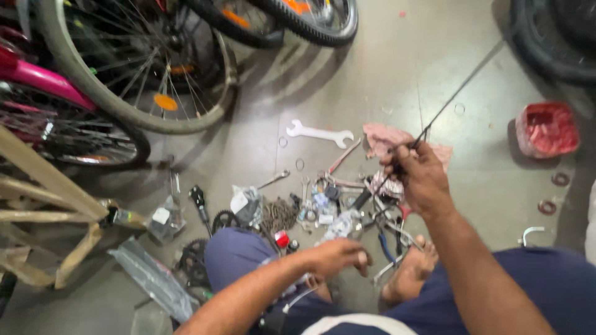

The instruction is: The person manipulates a bicycle brake lever and cable, using pliers to pull the wire through and a wrench to tighten components while sitting on the floor.

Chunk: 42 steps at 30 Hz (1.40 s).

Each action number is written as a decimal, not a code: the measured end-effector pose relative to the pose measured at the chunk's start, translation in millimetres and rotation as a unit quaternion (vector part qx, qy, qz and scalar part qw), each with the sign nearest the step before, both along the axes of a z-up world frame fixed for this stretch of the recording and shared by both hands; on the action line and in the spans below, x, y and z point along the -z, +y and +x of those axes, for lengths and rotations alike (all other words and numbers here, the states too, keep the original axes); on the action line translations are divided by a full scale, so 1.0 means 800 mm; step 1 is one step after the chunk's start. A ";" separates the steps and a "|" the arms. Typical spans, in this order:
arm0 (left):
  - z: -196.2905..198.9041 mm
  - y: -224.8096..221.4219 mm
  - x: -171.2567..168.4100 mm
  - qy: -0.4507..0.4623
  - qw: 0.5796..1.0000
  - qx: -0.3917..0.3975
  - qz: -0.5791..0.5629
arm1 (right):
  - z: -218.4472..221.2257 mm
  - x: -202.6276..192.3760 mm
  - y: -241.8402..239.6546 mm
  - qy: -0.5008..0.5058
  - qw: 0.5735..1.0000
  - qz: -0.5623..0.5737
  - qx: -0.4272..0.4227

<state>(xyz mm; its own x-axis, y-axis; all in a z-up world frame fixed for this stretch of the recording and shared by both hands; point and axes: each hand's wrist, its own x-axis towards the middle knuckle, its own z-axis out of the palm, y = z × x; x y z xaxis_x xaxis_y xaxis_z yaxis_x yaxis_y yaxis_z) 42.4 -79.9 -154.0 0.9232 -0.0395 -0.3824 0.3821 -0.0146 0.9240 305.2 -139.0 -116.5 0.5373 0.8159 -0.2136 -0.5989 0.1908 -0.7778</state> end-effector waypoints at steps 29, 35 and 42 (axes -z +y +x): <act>-0.045 0.037 -0.018 0.168 0.963 -0.129 0.169 | -0.095 0.100 -0.004 -0.121 0.963 -0.210 -0.119; -0.070 0.055 -0.027 0.107 0.929 -0.068 0.347 | -0.191 0.122 -0.020 0.062 0.961 -0.203 -0.180; -0.082 0.088 -0.064 0.117 0.933 -0.173 0.294 | -0.267 0.116 -0.028 0.046 0.930 -0.233 -0.282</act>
<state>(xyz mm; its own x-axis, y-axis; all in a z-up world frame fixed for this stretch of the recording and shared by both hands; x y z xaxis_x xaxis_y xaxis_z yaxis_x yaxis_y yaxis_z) -23.2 -9.6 -102.8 0.7303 0.5252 -0.4367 0.6483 -0.3314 0.6855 91.4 -161.3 -209.2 0.0144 0.7693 -0.6387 -0.5693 -0.5188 -0.6378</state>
